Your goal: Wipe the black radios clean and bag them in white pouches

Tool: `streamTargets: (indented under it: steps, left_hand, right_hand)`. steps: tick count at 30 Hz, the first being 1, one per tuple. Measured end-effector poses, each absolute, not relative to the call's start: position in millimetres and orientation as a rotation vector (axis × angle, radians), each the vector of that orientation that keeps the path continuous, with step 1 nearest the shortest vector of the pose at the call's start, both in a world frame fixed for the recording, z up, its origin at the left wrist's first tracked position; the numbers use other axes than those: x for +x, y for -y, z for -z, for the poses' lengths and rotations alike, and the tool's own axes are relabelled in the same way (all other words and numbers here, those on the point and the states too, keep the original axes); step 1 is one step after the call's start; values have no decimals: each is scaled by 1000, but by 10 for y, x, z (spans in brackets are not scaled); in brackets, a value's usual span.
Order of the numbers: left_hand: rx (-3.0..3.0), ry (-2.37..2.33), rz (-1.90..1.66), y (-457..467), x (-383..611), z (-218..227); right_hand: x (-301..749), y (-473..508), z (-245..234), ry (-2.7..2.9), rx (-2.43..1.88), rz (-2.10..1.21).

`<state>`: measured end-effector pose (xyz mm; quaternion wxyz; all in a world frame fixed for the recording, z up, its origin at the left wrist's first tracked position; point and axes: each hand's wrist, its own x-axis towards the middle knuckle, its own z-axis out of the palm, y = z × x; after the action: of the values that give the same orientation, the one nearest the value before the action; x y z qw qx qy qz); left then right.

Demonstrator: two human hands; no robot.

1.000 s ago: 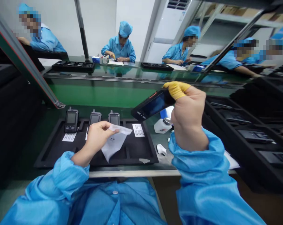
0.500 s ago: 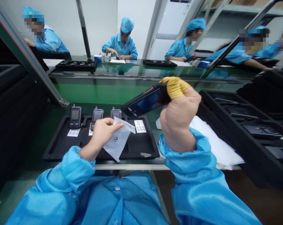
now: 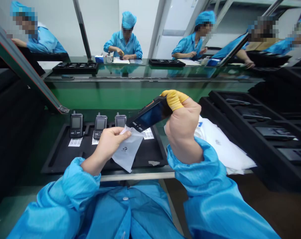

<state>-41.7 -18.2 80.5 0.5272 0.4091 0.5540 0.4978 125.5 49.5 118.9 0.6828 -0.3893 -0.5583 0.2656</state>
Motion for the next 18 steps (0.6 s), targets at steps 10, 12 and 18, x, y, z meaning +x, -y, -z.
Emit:
streamTargets:
  steps: [10, 12, 18]
  left_hand:
    - [957, -1367, -1284, 107, -427, -747]
    - [970, -1362, -1297, 115, -426, -742]
    - [1012, -1340, -1224, 188, -445, -723]
  right_hand:
    - [1312, -530, -1401, 1245, -764, -486]
    - [1268, -493, -1393, 1270, -774, -472]
    - [1293, -457, -1318, 1289, -831, -430]
